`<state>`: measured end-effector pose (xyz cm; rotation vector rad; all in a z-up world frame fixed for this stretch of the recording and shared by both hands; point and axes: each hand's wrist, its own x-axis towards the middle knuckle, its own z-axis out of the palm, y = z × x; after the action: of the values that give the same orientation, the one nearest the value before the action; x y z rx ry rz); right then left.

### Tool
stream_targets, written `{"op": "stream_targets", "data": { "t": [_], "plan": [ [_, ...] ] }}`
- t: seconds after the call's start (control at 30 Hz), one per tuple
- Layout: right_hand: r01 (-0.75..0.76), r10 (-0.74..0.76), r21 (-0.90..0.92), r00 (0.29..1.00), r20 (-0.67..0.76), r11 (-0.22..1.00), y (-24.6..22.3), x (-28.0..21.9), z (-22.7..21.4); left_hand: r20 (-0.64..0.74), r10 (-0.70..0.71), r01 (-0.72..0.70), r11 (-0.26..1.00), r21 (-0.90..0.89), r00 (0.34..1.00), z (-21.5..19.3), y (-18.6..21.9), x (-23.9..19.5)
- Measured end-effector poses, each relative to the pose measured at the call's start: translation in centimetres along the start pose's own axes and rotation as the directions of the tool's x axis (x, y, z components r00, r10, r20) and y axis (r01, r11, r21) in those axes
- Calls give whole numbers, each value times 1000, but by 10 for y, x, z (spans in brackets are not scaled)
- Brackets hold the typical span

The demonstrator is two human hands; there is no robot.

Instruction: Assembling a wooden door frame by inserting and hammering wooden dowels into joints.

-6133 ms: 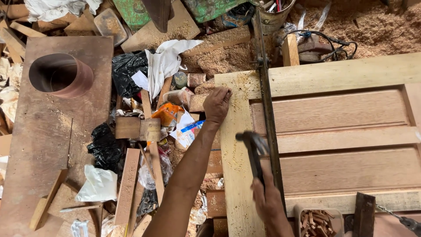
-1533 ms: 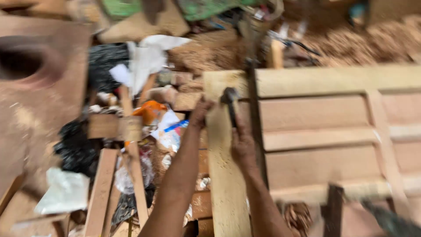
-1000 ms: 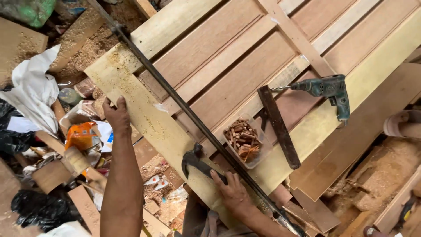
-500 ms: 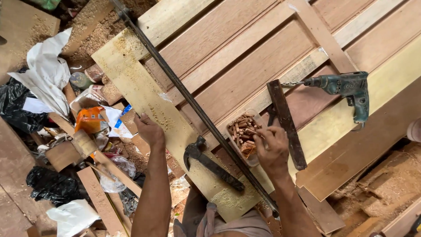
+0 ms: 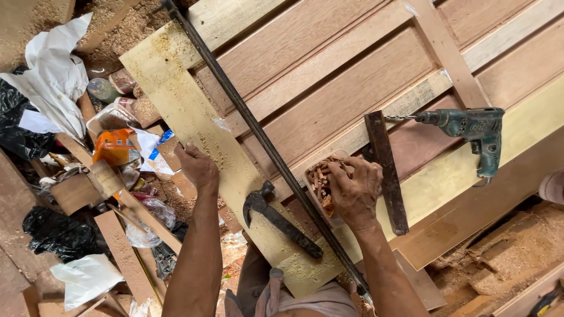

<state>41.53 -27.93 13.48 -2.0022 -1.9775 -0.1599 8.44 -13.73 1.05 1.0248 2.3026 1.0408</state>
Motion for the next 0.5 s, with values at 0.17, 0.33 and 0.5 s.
{"op": "stream_targets", "data": {
  "t": [0.17,0.33,0.5],
  "plan": [
    [-38,37,21,998,43,999,-8,8,-12,-3,-14,14,1000,1,1000,4,-7,0],
    [-20,18,89,1000,23,996,0,-2,-11,-1,-18,18,1000,-7,1000,1,-2,1],
    [-202,195,268,979,52,942,14,-26,-24,8,-24,24,1000,-20,1000,3,-1,2]
  ]
}}
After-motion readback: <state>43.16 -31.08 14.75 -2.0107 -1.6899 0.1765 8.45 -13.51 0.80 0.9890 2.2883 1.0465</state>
